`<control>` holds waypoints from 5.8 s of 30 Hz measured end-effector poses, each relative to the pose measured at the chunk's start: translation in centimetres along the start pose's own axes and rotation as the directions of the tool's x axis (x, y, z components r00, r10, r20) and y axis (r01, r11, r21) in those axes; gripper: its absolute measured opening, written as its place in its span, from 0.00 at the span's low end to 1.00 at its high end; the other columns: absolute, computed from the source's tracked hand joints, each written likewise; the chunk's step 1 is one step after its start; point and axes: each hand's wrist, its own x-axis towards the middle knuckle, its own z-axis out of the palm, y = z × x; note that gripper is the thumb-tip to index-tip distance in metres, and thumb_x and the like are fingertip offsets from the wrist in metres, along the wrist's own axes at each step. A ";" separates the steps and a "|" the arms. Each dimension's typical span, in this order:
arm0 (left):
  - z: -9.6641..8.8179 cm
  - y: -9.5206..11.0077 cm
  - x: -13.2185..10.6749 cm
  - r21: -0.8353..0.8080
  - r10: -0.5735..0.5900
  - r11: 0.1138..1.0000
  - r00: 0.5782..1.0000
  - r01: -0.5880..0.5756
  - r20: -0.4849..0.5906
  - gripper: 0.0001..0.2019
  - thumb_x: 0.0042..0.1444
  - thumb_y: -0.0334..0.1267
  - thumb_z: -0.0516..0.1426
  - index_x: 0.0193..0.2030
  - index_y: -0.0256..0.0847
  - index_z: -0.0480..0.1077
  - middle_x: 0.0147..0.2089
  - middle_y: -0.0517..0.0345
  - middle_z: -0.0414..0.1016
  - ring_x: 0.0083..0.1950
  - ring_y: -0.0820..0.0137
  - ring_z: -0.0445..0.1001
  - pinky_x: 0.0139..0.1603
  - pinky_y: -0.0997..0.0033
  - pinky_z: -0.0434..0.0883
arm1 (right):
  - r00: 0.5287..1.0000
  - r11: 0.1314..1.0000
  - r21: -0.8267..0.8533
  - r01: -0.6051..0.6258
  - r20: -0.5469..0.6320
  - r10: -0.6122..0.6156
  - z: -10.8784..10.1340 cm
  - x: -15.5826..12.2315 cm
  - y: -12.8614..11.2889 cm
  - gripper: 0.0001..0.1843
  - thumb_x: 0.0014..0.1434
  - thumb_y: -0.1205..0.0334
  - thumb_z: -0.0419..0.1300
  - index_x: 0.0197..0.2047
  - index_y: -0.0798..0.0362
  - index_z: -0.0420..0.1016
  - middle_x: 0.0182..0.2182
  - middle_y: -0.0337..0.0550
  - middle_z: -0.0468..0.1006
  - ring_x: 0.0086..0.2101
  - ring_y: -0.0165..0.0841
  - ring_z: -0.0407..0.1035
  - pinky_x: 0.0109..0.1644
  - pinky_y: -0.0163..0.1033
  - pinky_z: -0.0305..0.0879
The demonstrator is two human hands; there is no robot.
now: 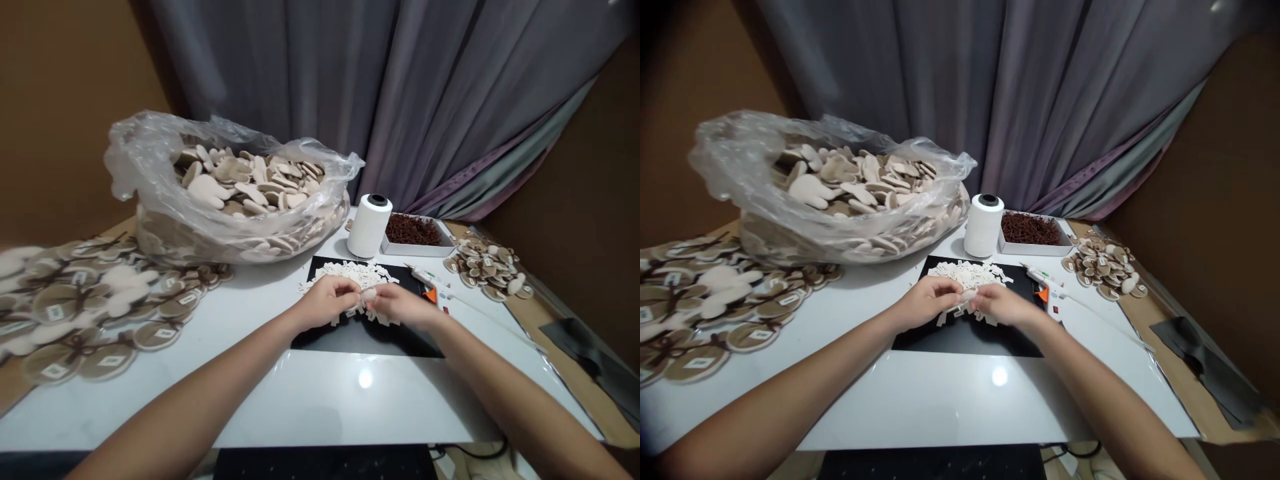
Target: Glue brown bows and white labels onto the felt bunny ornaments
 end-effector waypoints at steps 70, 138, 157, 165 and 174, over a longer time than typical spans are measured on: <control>1.1 0.8 -0.8 0.343 0.307 0.919 0.897 -0.194 -0.318 0.01 0.49 0.31 0.56 0.29 0.38 0.69 0.27 0.64 0.70 0.30 0.75 0.66 0.32 0.76 0.62 | 0.656 0.828 -0.420 0.371 -0.513 -0.554 2.0 -4.7 -2.5 0.06 0.56 0.72 0.55 0.30 0.54 0.70 0.24 0.44 0.71 0.26 0.31 0.65 0.29 0.37 0.61; 2.2 0.2 -0.2 -0.512 -0.127 0.856 0.990 0.077 -0.064 0.11 0.48 0.36 0.61 0.37 0.38 0.65 0.21 0.67 0.65 0.22 0.79 0.63 0.21 0.80 0.57 | 0.621 0.770 -0.631 0.092 -0.568 -0.540 3.7 -2.4 -1.5 0.06 0.62 0.71 0.50 0.37 0.53 0.66 0.34 0.48 0.70 0.36 0.37 0.63 0.40 0.42 0.63; 2.3 0.6 -0.4 -0.576 -0.107 0.816 0.992 0.046 -0.071 0.17 0.47 0.40 0.63 0.37 0.40 0.58 0.18 0.68 0.67 0.20 0.78 0.64 0.22 0.79 0.56 | 0.508 0.841 -0.474 0.262 -0.673 -0.538 2.8 -5.0 -1.8 0.06 0.62 0.69 0.49 0.36 0.50 0.65 0.30 0.44 0.69 0.35 0.37 0.68 0.38 0.45 0.66; 1.8 0.5 -0.3 -0.609 -0.057 0.793 0.998 0.022 -0.038 0.23 0.46 0.35 0.64 0.40 0.43 0.51 0.20 0.69 0.70 0.22 0.77 0.68 0.29 0.76 0.63 | 0.928 0.956 -0.025 0.291 -0.236 -0.289 -2.2 1.2 -0.1 0.16 0.63 0.65 0.45 0.49 0.47 0.70 0.48 0.45 0.73 0.35 0.31 0.71 0.42 0.41 0.67; -1.4 -0.1 0.2 -0.292 0.006 0.947 0.920 -0.131 -0.391 0.24 0.45 0.36 0.63 0.40 0.45 0.49 0.26 0.67 0.72 0.22 0.77 0.68 0.26 0.78 0.62 | 0.875 0.891 -0.335 0.306 -0.270 -0.403 -0.1 4.5 1.2 0.13 0.61 0.70 0.45 0.37 0.55 0.71 0.32 0.45 0.75 0.34 0.34 0.68 0.37 0.37 0.63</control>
